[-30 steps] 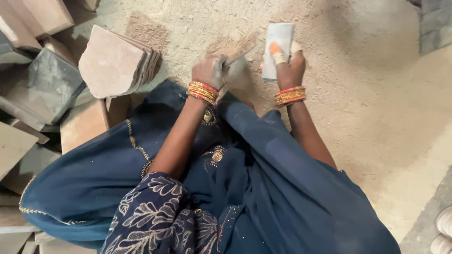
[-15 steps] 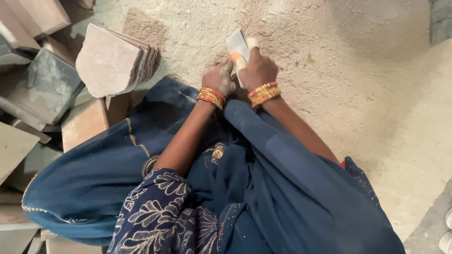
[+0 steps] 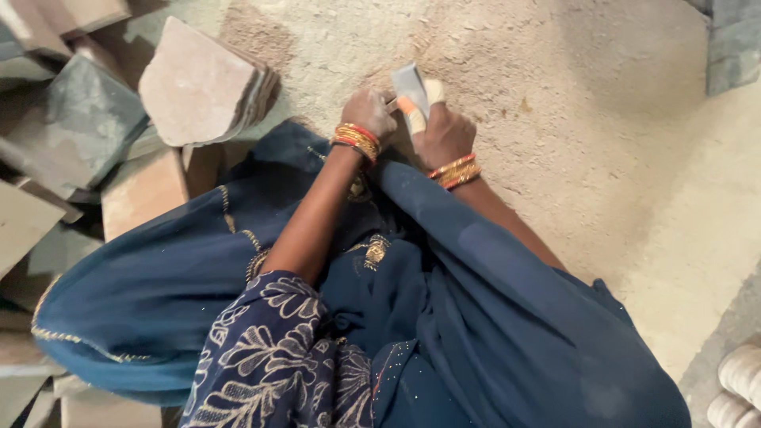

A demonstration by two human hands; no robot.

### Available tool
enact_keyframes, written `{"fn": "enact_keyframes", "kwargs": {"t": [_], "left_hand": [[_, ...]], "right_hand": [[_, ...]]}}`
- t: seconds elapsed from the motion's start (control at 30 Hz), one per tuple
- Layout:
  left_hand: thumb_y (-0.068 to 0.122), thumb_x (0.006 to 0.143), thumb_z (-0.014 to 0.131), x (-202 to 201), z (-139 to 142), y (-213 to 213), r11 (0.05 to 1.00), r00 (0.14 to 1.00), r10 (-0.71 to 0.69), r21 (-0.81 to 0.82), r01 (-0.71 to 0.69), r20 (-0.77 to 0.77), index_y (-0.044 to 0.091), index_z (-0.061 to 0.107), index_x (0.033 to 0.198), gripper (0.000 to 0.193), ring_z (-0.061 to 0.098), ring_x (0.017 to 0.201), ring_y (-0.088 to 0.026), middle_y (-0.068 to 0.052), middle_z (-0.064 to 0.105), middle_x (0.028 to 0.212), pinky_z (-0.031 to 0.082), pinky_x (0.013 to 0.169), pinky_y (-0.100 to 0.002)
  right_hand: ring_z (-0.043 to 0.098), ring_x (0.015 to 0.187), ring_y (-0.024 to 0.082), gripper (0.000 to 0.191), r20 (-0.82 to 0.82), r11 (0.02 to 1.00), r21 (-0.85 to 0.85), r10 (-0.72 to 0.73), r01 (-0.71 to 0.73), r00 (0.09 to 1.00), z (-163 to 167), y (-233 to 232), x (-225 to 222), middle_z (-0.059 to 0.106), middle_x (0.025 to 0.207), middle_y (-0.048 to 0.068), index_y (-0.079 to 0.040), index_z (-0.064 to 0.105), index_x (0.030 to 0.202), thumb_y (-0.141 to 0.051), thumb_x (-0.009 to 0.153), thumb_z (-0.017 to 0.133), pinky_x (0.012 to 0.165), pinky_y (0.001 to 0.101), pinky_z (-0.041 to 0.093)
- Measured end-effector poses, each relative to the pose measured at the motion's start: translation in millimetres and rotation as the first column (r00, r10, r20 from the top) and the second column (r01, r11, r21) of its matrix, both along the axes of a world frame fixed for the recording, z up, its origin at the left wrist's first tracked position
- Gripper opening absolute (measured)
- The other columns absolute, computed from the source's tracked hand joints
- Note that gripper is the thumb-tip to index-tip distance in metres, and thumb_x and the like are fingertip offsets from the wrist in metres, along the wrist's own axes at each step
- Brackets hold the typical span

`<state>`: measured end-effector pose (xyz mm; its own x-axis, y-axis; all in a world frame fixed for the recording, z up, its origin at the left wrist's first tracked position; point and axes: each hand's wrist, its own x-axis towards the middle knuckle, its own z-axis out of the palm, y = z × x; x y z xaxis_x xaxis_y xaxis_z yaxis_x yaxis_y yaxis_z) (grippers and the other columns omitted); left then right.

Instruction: The person sits on the floor and uses a sanding block to smooth the surface of a stone. They hold the stone with one hand and rub the sanding block over it repeatedly.

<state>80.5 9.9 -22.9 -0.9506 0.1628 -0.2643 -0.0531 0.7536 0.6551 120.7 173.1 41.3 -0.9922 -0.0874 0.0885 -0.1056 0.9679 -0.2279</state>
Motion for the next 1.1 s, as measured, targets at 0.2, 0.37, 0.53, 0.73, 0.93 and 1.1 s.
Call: {"fn": "enact_keyframes", "kwargs": {"t": [0.2,0.37,0.53,0.73,0.93,1.1], "left_hand": [[0.015,0.071,0.068,-1,-9,-6,0.997,0.999,-0.019,0.077,0.021,-0.028,0.022,0.079,0.104,0.036,0.071,0.079,-0.038,-0.018,0.073,0.088,0.058,0.072,-0.048],[0.019,0.080,0.067,-5,-9,-6,0.997,0.999,-0.044,-0.057,0.045,0.031,0.021,0.079,0.105,0.028,0.069,0.086,-0.041,-0.021,0.073,0.091,0.057,0.077,-0.050],[0.016,0.074,0.065,0,6,-2,0.999,0.998,-0.033,-0.009,0.034,0.061,0.019,0.078,0.107,0.036,0.071,0.087,-0.039,-0.020,0.074,0.093,0.058,0.078,-0.049],[0.015,0.079,0.062,-4,24,-6,0.998,0.999,-0.018,-0.062,0.021,0.042,0.022,0.080,0.105,0.032,0.072,0.089,-0.039,-0.020,0.074,0.094,0.058,0.081,-0.049],[0.020,0.084,0.063,-6,10,-6,0.998,0.998,-0.033,-0.050,0.035,0.054,0.020,0.079,0.103,0.025,0.072,0.090,-0.038,-0.019,0.074,0.094,0.058,0.082,-0.049],[0.020,0.078,0.065,-10,-2,-2,0.983,0.994,-0.055,-0.172,0.069,0.090,0.015,0.081,0.103,0.030,0.074,0.092,-0.036,-0.020,0.075,0.097,0.061,0.085,-0.045]], "right_hand": [[0.066,0.064,0.045,0.027,-0.028,0.998,-0.062,-0.027,0.026,0.999,-7,-13,-48,0.068,0.071,0.022,-0.001,0.061,0.097,-0.018,0.078,0.069,0.059,0.0572,0.051],[0.065,0.064,0.046,0.025,-0.031,0.999,-0.043,-0.034,0.033,0.999,-8,-10,-7,0.068,0.073,0.023,-0.001,0.060,0.093,-0.020,0.080,0.071,0.059,0.0598,0.049],[0.066,0.066,0.048,0.026,0.051,0.987,-0.089,-0.131,0.135,0.990,-7,2,-19,0.068,0.071,0.024,-0.001,0.060,0.095,-0.022,0.082,0.069,0.064,0.0606,0.051],[0.066,0.067,0.047,0.028,-0.025,0.986,-0.097,-0.137,0.134,0.990,-17,7,-56,0.067,0.072,0.027,0.001,0.059,0.092,-0.023,0.081,0.070,0.064,0.0575,0.052],[0.066,0.058,0.042,0.027,0.116,0.991,-0.081,-0.099,0.109,0.988,-24,6,-6,0.067,0.067,0.022,0.000,0.060,0.086,-0.024,0.080,0.071,0.054,0.0542,0.052],[0.065,0.054,0.031,0.020,0.081,0.998,-0.034,-0.056,0.059,0.995,-19,3,-51,0.065,0.064,0.014,-0.002,0.060,0.091,-0.019,0.085,0.069,0.051,0.0461,0.050]]}}
